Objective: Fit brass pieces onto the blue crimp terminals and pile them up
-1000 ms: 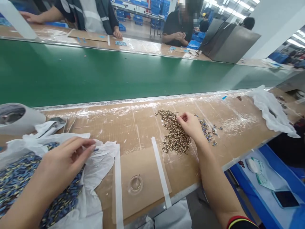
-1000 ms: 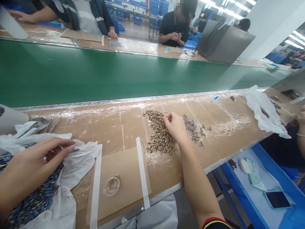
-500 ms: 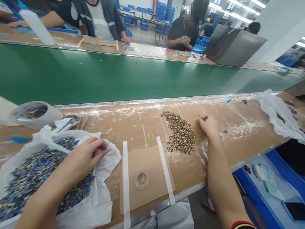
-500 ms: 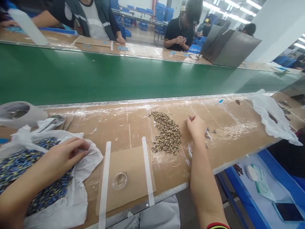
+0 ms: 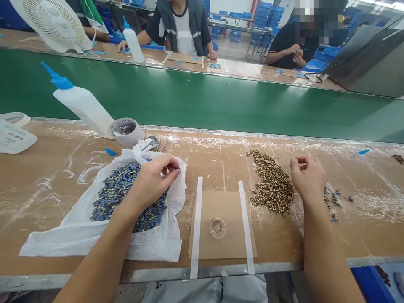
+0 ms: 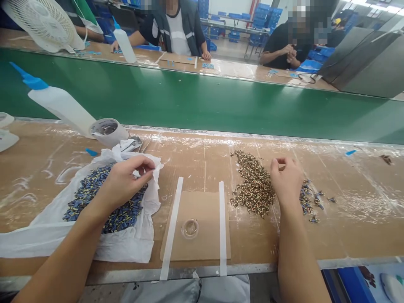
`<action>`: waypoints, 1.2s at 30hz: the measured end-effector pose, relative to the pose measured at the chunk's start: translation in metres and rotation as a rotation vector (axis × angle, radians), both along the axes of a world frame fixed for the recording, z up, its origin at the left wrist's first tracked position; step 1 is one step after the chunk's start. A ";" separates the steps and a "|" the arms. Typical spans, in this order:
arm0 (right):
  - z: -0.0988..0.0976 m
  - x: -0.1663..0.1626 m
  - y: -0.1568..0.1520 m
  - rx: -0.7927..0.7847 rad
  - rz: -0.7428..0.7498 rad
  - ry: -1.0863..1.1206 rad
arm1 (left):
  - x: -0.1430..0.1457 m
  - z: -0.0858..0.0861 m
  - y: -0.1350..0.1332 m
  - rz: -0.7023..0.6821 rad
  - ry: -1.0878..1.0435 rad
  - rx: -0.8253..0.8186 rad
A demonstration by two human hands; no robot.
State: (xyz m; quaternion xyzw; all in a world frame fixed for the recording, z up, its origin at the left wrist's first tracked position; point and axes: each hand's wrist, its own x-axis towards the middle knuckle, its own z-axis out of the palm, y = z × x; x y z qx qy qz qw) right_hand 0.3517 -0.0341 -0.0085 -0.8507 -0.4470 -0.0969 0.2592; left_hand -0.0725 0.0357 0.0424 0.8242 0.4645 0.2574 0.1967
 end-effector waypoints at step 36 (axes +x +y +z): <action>0.022 -0.140 -0.026 -0.592 1.288 0.942 | 0.061 -0.042 -0.039 -0.280 -0.417 -0.811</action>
